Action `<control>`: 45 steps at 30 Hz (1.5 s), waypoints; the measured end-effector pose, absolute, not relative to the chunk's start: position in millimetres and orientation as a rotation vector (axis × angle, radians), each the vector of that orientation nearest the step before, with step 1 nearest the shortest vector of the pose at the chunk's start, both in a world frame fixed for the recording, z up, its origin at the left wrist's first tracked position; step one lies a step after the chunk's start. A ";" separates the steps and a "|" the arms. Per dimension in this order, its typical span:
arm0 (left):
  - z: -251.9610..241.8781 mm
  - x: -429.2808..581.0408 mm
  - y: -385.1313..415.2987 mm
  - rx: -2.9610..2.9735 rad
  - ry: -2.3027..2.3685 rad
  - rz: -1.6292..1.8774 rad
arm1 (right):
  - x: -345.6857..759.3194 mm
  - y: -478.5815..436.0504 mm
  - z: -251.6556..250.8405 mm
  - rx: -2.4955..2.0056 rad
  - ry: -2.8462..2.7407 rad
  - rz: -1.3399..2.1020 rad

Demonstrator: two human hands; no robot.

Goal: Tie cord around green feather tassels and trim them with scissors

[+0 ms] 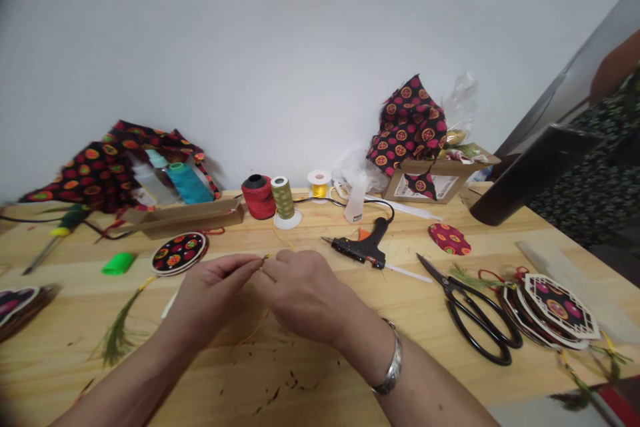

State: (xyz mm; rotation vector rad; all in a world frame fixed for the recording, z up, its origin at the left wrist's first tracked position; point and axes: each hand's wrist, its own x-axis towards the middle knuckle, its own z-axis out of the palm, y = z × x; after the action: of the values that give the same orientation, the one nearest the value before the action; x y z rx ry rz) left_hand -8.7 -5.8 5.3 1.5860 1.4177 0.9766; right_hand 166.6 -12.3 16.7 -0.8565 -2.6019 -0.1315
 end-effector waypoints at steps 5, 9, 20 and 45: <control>5.8 -3.0 -9.8 1.726 1.224 0.852 | 174.4 -8.7 24.1 -0.833 -2.471 -0.113; 8.5 -2.4 -13.8 1.792 1.069 0.784 | 177.2 -2.3 22.8 -0.916 -2.317 0.102; 0.6 -13.5 -10.4 1.327 1.102 1.132 | 171.1 2.9 20.0 -1.175 -2.281 0.568; 6.3 -8.7 -9.3 1.437 1.499 1.168 | 166.8 -15.1 27.4 -0.928 -2.467 0.237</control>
State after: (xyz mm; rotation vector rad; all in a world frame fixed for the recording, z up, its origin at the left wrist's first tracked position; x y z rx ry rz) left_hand -8.7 -9.3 6.3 1.4373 1.4986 1.1679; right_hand 166.8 -15.1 27.4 -0.9278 -2.4669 0.2373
